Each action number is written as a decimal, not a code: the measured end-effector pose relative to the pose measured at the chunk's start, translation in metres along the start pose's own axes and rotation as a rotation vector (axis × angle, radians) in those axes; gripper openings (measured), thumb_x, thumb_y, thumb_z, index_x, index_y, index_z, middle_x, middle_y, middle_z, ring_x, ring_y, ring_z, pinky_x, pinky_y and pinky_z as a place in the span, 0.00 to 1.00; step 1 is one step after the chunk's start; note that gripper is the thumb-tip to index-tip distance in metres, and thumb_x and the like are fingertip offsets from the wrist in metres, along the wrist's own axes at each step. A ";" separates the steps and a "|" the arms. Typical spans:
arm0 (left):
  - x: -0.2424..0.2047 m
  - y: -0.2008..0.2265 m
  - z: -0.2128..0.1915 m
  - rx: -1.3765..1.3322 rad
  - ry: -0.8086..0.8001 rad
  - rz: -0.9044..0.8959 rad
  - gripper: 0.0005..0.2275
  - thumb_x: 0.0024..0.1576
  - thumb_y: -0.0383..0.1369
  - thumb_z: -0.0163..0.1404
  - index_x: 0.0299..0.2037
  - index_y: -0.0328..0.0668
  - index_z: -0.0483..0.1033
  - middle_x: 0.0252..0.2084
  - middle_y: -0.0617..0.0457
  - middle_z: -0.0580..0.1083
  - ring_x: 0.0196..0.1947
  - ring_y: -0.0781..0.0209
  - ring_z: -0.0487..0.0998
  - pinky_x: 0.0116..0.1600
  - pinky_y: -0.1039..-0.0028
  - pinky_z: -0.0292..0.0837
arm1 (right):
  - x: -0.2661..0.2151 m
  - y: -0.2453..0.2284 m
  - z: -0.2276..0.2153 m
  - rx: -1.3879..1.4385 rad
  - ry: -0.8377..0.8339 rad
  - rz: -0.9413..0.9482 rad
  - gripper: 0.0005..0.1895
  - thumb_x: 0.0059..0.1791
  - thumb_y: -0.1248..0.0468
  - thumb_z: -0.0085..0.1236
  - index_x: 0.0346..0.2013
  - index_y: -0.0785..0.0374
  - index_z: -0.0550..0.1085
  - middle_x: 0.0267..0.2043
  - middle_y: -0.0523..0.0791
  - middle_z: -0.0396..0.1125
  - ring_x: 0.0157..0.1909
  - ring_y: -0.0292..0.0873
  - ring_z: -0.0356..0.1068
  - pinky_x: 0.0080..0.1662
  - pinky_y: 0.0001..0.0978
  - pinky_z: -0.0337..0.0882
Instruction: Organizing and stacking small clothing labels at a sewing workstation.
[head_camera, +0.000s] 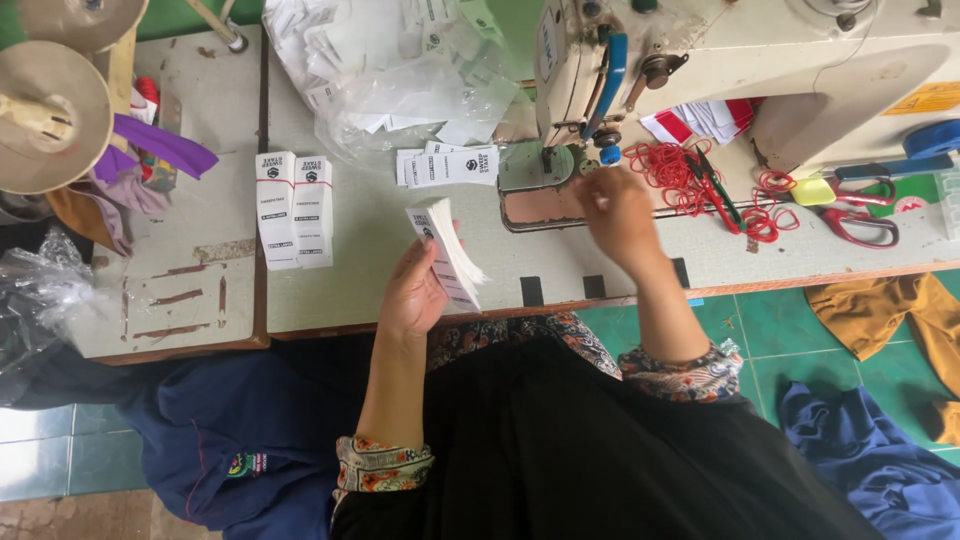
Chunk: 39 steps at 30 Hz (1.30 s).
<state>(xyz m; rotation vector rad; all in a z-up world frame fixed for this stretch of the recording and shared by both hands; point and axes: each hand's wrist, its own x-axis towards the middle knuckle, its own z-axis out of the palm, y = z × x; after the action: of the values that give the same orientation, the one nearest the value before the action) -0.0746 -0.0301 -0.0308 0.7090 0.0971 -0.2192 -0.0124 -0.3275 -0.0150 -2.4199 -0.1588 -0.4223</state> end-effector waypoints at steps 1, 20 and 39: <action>0.005 0.001 0.001 0.000 -0.002 -0.001 0.09 0.62 0.36 0.53 0.51 0.49 0.79 0.53 0.48 0.80 0.51 0.59 0.82 0.58 0.64 0.78 | 0.004 -0.015 0.007 -0.001 0.002 0.001 0.05 0.53 0.64 0.61 0.37 0.63 0.78 0.33 0.53 0.69 0.39 0.59 0.72 0.42 0.47 0.72; 0.097 0.028 -0.045 -0.047 0.038 0.082 0.10 0.62 0.39 0.53 0.47 0.47 0.82 0.51 0.43 0.79 0.52 0.50 0.82 0.61 0.59 0.76 | 0.092 -0.098 0.108 0.927 -0.676 0.009 0.09 0.51 0.69 0.55 0.46 0.67 0.77 0.37 0.49 0.74 0.41 0.41 0.71 0.44 0.31 0.73; 0.041 0.067 0.022 0.271 -0.076 0.228 0.10 0.64 0.34 0.48 0.48 0.35 0.71 0.38 0.45 0.79 0.38 0.60 0.84 0.49 0.65 0.81 | 0.086 -0.115 0.074 1.453 -0.624 0.108 0.28 0.49 0.71 0.62 0.62 0.72 0.65 0.66 0.67 0.56 0.45 0.56 0.76 0.40 0.33 0.84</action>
<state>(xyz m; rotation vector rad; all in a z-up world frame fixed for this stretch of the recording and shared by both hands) -0.0193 -0.0018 0.0212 0.9732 -0.0881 -0.0403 0.0619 -0.1909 0.0290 -1.0206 -0.4174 0.4289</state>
